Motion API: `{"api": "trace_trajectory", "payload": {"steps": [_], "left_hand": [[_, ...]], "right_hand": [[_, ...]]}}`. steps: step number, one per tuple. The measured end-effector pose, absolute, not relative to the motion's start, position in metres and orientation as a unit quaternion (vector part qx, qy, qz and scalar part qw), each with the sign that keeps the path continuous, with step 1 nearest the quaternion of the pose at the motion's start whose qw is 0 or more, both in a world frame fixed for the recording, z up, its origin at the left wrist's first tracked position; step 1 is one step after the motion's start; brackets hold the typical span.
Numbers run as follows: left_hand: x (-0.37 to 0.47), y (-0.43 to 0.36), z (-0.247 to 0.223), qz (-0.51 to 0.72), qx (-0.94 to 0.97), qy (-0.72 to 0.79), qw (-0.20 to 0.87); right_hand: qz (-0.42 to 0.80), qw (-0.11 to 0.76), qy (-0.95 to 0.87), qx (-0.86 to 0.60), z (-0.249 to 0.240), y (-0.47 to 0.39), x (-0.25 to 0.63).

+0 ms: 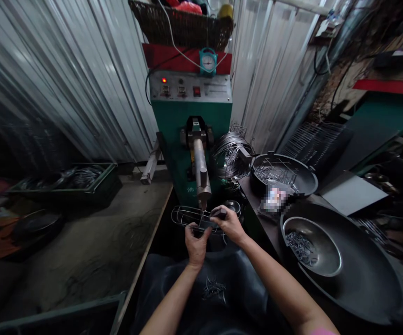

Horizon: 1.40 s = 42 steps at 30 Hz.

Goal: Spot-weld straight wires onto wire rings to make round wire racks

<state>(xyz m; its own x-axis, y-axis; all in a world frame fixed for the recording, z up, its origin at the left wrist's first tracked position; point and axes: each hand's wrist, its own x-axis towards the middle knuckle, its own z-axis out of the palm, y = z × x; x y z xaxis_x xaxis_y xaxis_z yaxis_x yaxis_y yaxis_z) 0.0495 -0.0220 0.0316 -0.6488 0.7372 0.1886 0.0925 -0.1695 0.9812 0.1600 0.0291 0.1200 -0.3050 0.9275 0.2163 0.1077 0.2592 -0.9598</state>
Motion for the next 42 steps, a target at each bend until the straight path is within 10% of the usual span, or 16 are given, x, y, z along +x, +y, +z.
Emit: {"api": "trace_trajectory", "payload": {"steps": [21,42], "left_hand": [[0.047,-0.012,0.041,0.668,0.284,0.615,0.309],[0.015,-0.007,0.062,0.721,0.073,0.536,0.432]], "right_hand": [[0.565,0.549,-0.461,-0.409,0.100,0.033,0.199],[0.428,0.436,-0.686,-0.394,0.117,0.058,0.154]]}}
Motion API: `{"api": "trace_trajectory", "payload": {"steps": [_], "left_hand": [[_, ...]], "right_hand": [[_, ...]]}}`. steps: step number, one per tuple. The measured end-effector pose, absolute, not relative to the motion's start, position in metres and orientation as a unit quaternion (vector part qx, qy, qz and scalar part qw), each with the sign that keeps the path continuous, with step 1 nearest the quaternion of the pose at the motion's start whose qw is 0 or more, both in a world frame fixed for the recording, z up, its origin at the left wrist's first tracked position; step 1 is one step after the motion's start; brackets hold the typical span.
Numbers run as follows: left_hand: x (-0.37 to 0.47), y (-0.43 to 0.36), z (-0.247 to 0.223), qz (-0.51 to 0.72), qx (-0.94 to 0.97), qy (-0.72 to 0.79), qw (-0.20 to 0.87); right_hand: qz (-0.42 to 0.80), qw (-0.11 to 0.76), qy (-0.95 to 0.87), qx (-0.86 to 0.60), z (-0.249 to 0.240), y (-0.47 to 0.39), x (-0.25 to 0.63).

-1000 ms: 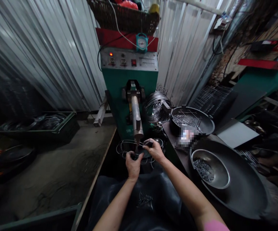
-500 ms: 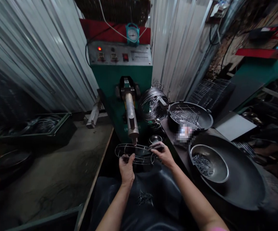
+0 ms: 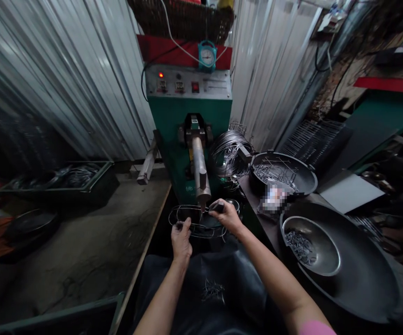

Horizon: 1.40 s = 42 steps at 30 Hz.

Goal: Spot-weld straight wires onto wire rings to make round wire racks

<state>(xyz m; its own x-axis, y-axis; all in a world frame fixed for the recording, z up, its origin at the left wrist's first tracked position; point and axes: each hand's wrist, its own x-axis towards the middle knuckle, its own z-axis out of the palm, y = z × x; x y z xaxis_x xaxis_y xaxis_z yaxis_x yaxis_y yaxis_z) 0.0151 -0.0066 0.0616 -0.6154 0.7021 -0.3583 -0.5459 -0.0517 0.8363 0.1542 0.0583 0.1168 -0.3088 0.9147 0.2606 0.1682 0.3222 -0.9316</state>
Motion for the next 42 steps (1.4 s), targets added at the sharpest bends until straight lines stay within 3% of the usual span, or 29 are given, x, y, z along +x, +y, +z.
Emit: {"api": "trace_trajectory", "payload": {"steps": [3,6,12,15,20,37,42], "left_hand": [[0.017,-0.009,0.059,0.705,0.074,0.546,0.448],[0.022,-0.012,0.056,0.701,0.079,0.549,0.449],[0.026,-0.009,0.055,0.699,0.074,0.554,0.446],[0.022,-0.009,0.051,0.697,0.037,0.539,0.472],[0.010,-0.016,0.043,0.693,-0.027,0.473,0.544],[-0.002,-0.004,0.031,0.686,-0.094,0.447,0.567],[0.018,-0.028,0.024,0.680,-0.013,0.522,0.515]], "right_hand": [[0.456,0.441,-0.662,-0.400,0.122,0.058,0.156],[0.532,0.502,-0.554,-0.398,0.118,0.052,0.173],[0.575,0.555,-0.428,-0.422,0.078,0.036,0.227],[0.565,0.555,-0.454,-0.407,0.076,0.033,0.231],[0.534,0.472,-0.585,-0.387,0.100,0.034,0.206],[0.432,0.467,-0.649,-0.419,0.114,0.051,0.153],[0.501,0.495,-0.574,-0.419,0.109,0.050,0.171]]}}
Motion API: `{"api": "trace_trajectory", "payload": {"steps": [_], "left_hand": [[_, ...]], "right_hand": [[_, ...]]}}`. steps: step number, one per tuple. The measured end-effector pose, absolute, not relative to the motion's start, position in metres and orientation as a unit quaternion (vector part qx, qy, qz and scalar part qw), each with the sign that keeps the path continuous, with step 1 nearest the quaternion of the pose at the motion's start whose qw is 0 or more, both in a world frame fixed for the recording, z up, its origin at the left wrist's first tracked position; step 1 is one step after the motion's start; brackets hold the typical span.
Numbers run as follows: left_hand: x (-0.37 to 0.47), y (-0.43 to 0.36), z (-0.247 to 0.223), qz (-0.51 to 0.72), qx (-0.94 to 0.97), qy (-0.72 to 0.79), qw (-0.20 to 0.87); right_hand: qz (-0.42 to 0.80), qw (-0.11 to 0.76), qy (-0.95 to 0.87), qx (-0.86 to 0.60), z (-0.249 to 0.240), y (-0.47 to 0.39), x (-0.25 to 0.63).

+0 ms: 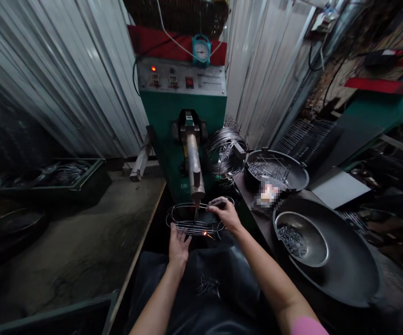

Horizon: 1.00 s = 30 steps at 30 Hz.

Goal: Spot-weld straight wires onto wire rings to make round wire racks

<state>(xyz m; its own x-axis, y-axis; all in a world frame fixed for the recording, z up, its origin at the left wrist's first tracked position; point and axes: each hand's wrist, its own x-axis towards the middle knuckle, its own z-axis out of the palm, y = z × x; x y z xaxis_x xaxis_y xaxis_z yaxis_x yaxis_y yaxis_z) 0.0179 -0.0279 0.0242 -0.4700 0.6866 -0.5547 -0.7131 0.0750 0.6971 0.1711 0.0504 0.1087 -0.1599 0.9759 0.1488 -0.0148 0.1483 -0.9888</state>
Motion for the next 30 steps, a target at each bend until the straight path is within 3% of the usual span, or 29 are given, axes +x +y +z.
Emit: {"api": "trace_trajectory", "payload": {"steps": [5,9,14,25,30], "left_hand": [[0.056,-0.051,0.028,0.654,0.216,0.618,0.380],[0.075,-0.032,0.040,0.652,0.242,0.626,0.353],[0.078,-0.011,0.048,0.689,0.184,0.598,0.366],[0.061,-0.023,0.062,0.702,0.062,0.461,0.539],[0.049,-0.022,0.061,0.711,0.007,0.423,0.561]], "right_hand": [[0.584,0.538,-0.435,-0.425,0.085,0.050,0.206],[0.620,0.566,-0.395,-0.373,0.064,0.046,0.211],[0.608,0.603,-0.360,-0.370,0.050,0.042,0.212],[0.485,0.499,-0.610,-0.380,0.093,0.029,0.204],[0.445,0.474,-0.642,-0.407,0.104,0.037,0.183]]}}
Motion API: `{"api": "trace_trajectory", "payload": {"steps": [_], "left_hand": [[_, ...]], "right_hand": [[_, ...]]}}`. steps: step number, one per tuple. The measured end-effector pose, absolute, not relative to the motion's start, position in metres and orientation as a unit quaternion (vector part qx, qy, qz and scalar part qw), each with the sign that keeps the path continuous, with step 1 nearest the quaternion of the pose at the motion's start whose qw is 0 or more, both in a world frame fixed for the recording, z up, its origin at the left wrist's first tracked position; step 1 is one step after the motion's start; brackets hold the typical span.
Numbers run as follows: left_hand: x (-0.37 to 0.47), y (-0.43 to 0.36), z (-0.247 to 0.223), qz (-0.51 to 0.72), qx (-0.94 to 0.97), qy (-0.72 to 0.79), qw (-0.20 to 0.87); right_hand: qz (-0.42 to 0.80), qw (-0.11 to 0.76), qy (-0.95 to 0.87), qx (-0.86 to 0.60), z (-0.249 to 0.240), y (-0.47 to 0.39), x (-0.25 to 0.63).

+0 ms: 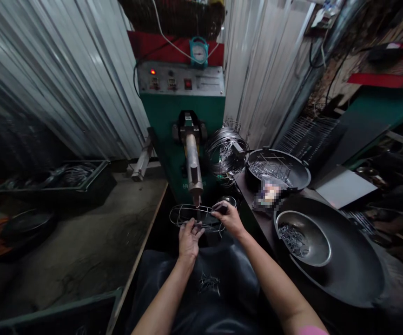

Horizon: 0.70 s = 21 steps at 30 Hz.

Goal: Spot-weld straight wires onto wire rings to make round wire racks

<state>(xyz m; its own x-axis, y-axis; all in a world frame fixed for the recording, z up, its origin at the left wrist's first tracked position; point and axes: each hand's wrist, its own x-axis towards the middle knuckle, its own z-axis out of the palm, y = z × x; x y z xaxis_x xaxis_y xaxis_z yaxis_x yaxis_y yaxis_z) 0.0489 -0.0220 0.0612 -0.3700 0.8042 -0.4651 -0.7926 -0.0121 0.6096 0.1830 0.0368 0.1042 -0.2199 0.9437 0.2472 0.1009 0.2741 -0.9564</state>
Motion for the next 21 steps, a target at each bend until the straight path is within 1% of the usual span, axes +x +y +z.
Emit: {"api": "trace_trajectory", "payload": {"steps": [7,13,21], "left_hand": [[0.030,-0.013,0.069,0.703,-0.009,0.422,0.573],[0.027,-0.013,0.072,0.697,-0.023,0.431,0.573],[0.029,-0.014,0.072,0.682,-0.042,0.439,0.583]], "right_hand": [[0.414,0.456,-0.678,-0.401,0.111,0.054,0.157],[0.358,0.415,-0.732,-0.405,0.115,0.056,0.155],[0.301,0.404,-0.752,-0.426,0.115,0.058,0.153]]}}
